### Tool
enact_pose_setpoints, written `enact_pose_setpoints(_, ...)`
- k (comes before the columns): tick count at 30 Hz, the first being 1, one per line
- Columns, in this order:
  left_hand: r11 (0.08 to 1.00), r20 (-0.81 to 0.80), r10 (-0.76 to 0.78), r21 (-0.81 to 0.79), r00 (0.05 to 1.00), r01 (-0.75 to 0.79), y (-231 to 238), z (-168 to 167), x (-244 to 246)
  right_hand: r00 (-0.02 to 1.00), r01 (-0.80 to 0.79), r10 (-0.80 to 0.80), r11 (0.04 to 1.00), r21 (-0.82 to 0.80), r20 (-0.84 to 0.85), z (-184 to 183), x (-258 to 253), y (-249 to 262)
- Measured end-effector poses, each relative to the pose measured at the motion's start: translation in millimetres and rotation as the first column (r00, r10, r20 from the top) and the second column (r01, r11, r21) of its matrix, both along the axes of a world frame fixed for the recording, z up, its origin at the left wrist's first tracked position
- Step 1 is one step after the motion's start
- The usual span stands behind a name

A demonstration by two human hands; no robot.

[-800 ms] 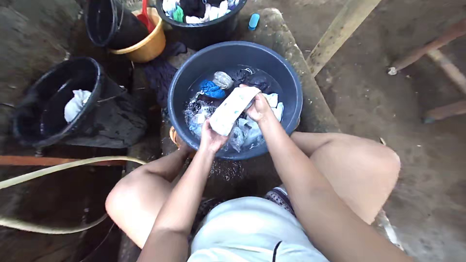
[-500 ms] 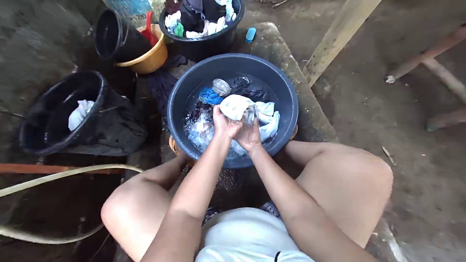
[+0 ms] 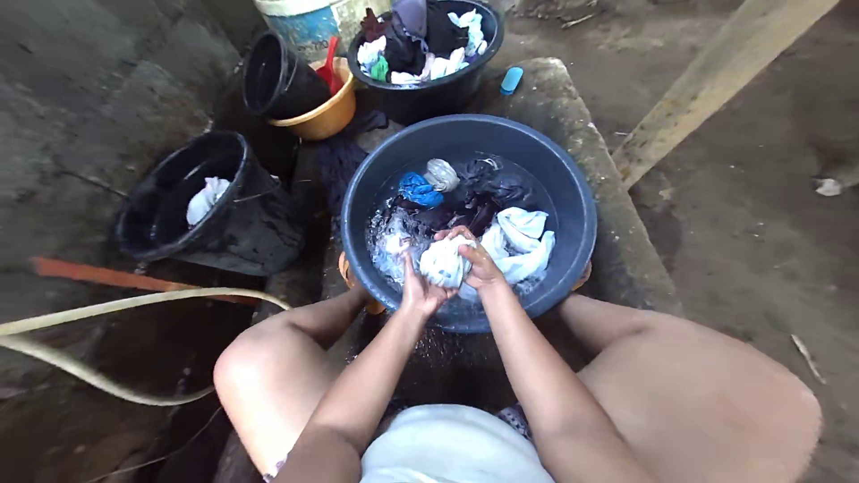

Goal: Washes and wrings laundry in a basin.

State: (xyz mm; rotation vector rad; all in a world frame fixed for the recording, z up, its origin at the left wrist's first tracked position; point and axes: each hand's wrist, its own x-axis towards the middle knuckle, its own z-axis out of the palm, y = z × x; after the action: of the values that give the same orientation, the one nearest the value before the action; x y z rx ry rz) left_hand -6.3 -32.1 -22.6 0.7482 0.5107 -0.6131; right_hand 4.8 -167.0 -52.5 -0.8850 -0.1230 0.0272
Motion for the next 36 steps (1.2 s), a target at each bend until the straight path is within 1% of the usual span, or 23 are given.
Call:
enact_pose_setpoints(2,0.984,0.039,0.177,-0.034,0.984,-0.175,-4.6,2.7,20.3,0.997,0.074,-0.073,0.996,0.056,-0.032,3.0,-3.0,5.7)
enact_pose_setpoints(4,0.967,0.115,0.254,-0.041,0.96,-0.251,-3.9,11.4,33.2,0.957,0.238,-0.196,0.951,0.197,-0.213,15.5,-3.6,10.8)
enact_pose_setpoints(6,0.969,0.237,0.231,0.035,0.944,-0.246,-3.8,27.4,38.2,0.867,0.349,-0.229,0.913,0.213,-0.443,39.8,4.4,14.4)
enact_pose_setpoints(7,0.968,0.335,0.186,0.101,0.924,-0.232,-2.7,34.7,38.4,0.825,0.371,-0.225,0.908,0.196,-0.519,50.8,8.7,16.5)
enact_pose_setpoints(9,0.941,0.58,0.031,0.257,0.814,-0.219,0.4,44.6,39.2,0.803,0.349,-0.196,0.92,0.177,-0.563,66.6,14.4,16.9)
enact_pose_setpoints(10,0.911,0.698,-0.066,0.333,0.713,-0.242,1.9,48.6,40.5,0.803,0.325,-0.184,0.933,0.157,-0.567,73.3,17.9,16.3)
enact_pose_setpoints(12,0.832,0.865,-0.278,0.434,0.419,-0.345,3.6,58.4,42.0,0.827,0.201,-0.106,0.973,0.115,-0.551,86.2,25.7,11.0)
enact_pose_setpoints(14,0.797,0.888,-0.444,0.451,0.119,-0.402,4.2,66.8,39.5,0.854,-0.035,0.042,0.999,0.023,-0.519,97.6,29.8,-1.2)
enact_pose_setpoints(15,0.787,0.856,-0.516,0.462,-0.025,-0.409,5.1,69.8,36.7,0.851,-0.14,0.074,0.986,-0.089,-0.52,106.1,30.3,-6.0)
enact_pose_setpoints(16,0.774,0.803,-0.574,0.468,-0.162,-0.426,5.7,72.0,33.4,0.852,-0.233,0.078,0.942,-0.243,-0.517,115.1,30.3,-10.1)
enact_pose_setpoints(18,0.781,0.676,-0.62,0.483,-0.398,-0.396,7.2,74.4,26.1,0.864,-0.406,0.132,0.753,-0.517,-0.485,127.3,31.3,-16.6)
enact_pose_setpoints(19,0.786,0.614,-0.618,0.499,-0.491,-0.365,6.7,72.7,23.4,0.862,-0.469,0.193,0.656,-0.592,-0.47,125.7,34.3,-18.3)
enact_pose_setpoints(21,0.764,0.485,-0.626,0.537,-0.61,-0.357,-0.2,60.6,15.7,0.82,-0.569,0.31,0.531,-0.628,-0.482,109.8,39.5,-18.8)
enact_pose_setpoints(22,0.719,0.407,-0.655,0.596,-0.637,-0.358,-5.0,53.9,11.0,0.799,-0.601,0.33,0.477,-0.641,-0.504,99.3,39.6,-17.6)
enact_pose_setpoints(24,0.558,0.208,-0.709,0.75,-0.674,-0.355,-14.5,44.6,4.3,0.764,-0.645,0.309,0.349,-0.68,-0.566,77.9,38.4,-13.0)
enact_pose_setpoints(26,0.428,0.06,-0.706,0.83,-0.706,-0.357,-23.7,30.4,-0.1,0.741,-0.666,0.262,0.171,-0.726,-0.618,59.1,35.4,-6.0)
enact_pose_setpoints(28,0.304,-0.053,-0.7,0.881,-0.712,-0.364,-34.0,20.4,-3.0,0.723,-0.664,0.249,-0.007,-0.747,-0.645,44.5,36.8,-1.7)
enact_pose_setpoints(30,0.125,-0.181,-0.699,0.922,-0.692,-0.367,-47.2,18.9,-9.6,0.706,-0.629,0.274,-0.183,-0.756,-0.653,33.8,37.4,2.0)
enact_pose_setpoints(32,-0.066,-0.271,-0.686,0.948,-0.676,-0.313,-58.2,23.5,-19.3,0.698,-0.561,0.314,-0.318,-0.764,-0.644,25.0,31.7,7.9)
enact_pose_setpoints(33,-0.136,-0.289,-0.676,0.953,-0.678,-0.271,-61.6,23.1,-23.5,0.683,-0.542,0.319,-0.384,-0.748,-0.658,24.3,26.8,13.1)
enact_pose_setpoints(34,-0.178,-0.3,-0.66,0.953,-0.689,-0.244,-63.7,20.1,-26.1,0.667,-0.528,0.313,-0.442,-0.725,-0.676,23.7,22.5,18.4)
enact_pose_setpoints(35,-0.19,-0.303,-0.646,0.953,-0.701,-0.238,-64.1,14.9,-28.3,0.662,-0.518,0.307,-0.471,-0.714,-0.683,20.8,18.7,21.6)
enact_pose_setpoints(36,-0.172,-0.308,-0.626,0.951,-0.716,-0.258,-62.5,9.3,-30.5,0.661,-0.525,0.311,-0.46,-0.717,-0.683,18.3,15.7,22.3)
